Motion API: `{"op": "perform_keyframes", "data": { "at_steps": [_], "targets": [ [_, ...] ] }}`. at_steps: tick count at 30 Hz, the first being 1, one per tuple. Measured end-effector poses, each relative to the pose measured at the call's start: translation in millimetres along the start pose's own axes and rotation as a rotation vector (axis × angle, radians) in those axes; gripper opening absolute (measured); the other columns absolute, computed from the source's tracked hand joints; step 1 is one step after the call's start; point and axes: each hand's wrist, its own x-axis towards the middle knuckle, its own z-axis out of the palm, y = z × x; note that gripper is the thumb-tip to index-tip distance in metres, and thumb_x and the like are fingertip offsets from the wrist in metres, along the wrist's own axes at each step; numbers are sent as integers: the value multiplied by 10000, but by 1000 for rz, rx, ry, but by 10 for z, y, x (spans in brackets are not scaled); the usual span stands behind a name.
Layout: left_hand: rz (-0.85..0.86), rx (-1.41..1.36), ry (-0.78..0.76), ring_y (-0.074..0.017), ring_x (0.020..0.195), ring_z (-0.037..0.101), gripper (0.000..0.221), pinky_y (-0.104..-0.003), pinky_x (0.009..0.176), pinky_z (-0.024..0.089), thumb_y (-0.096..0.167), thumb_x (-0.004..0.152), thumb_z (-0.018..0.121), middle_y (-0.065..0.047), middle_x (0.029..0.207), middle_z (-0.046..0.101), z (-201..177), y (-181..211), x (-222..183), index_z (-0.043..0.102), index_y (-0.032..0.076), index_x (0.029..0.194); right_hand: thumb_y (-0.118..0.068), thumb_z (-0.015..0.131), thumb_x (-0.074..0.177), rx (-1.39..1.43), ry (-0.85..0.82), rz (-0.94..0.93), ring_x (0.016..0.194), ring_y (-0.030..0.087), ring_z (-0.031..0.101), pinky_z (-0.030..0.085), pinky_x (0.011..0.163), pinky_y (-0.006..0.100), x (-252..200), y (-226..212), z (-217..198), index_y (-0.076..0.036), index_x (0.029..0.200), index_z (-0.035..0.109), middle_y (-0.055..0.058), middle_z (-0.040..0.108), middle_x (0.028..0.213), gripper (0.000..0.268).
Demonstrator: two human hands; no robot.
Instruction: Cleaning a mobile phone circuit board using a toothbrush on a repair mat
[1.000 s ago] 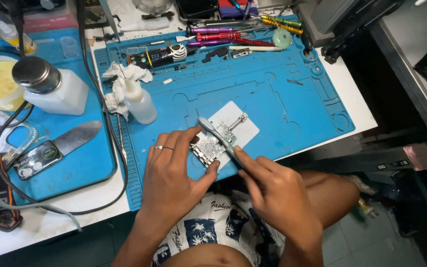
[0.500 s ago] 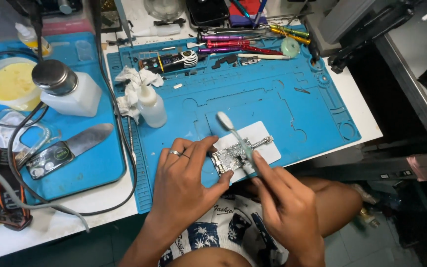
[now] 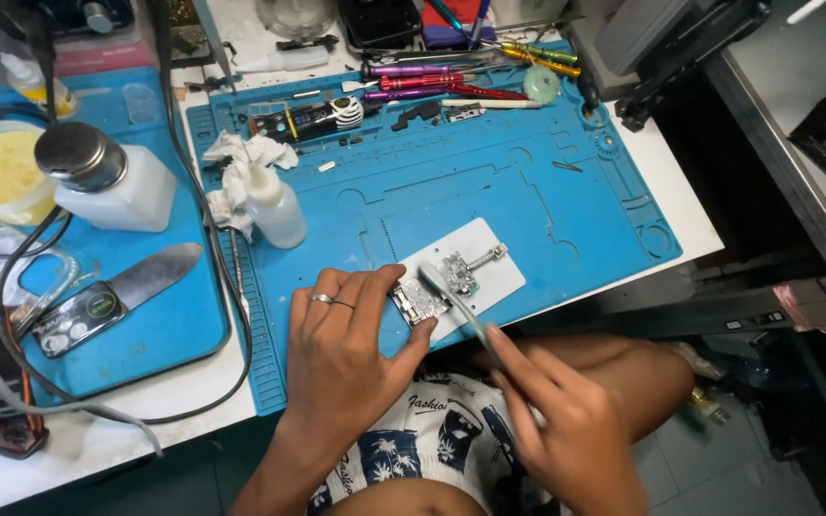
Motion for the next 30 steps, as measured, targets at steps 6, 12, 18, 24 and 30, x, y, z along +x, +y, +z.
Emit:
{"op": "perform_keyframes", "data": {
  "at_steps": [6, 12, 18, 24, 30],
  "targets": [
    [9, 102, 37, -282, 907, 570, 441, -412, 706, 376, 395, 861, 798, -66, 978, 684, -11, 42, 35, 663, 90, 1149, -142, 655, 923, 175, -45, 29, 555, 136, 460, 438, 554, 284, -10, -21, 40, -188, 1409, 593, -18, 483, 703, 492],
    [0, 78, 56, -289, 912, 569, 424, -428, 724, 375, 369, 855, 802, -69, 960, 673, 24, 44, 26, 659, 83, 1133, -68, 613, 954, 194, -2, -85, 549, 174, 458, 446, 564, 341, 16, -6, 180, -132, 1427, 560, 8, 469, 734, 480],
    [-57, -2, -30, -293, 1009, 571, 557, -431, 774, 408, 368, 827, 791, -82, 1075, 666, 4, 41, 69, 587, 94, 1268, -93, 641, 941, 36, 100, 23, 543, 170, 461, 434, 569, 364, -21, 191, 180, -181, 1442, 552, -20, 540, 707, 517],
    [-86, -94, -90, -267, 990, 568, 632, -451, 777, 397, 335, 790, 822, -4, 1064, 706, 2, 40, 97, 548, 82, 1300, -73, 651, 945, 2, 150, 25, 535, 169, 453, 431, 568, 358, 41, 185, 150, -124, 1380, 619, -11, 528, 703, 439],
    [-152, -137, -182, -271, 1056, 558, 638, -486, 826, 396, 351, 808, 783, 2, 1063, 739, 34, 15, 99, 513, 113, 1336, -53, 636, 934, 81, 129, 51, 523, 134, 408, 413, 555, 314, 55, 195, 114, -152, 1368, 631, -27, 505, 661, 445]
  ]
}}
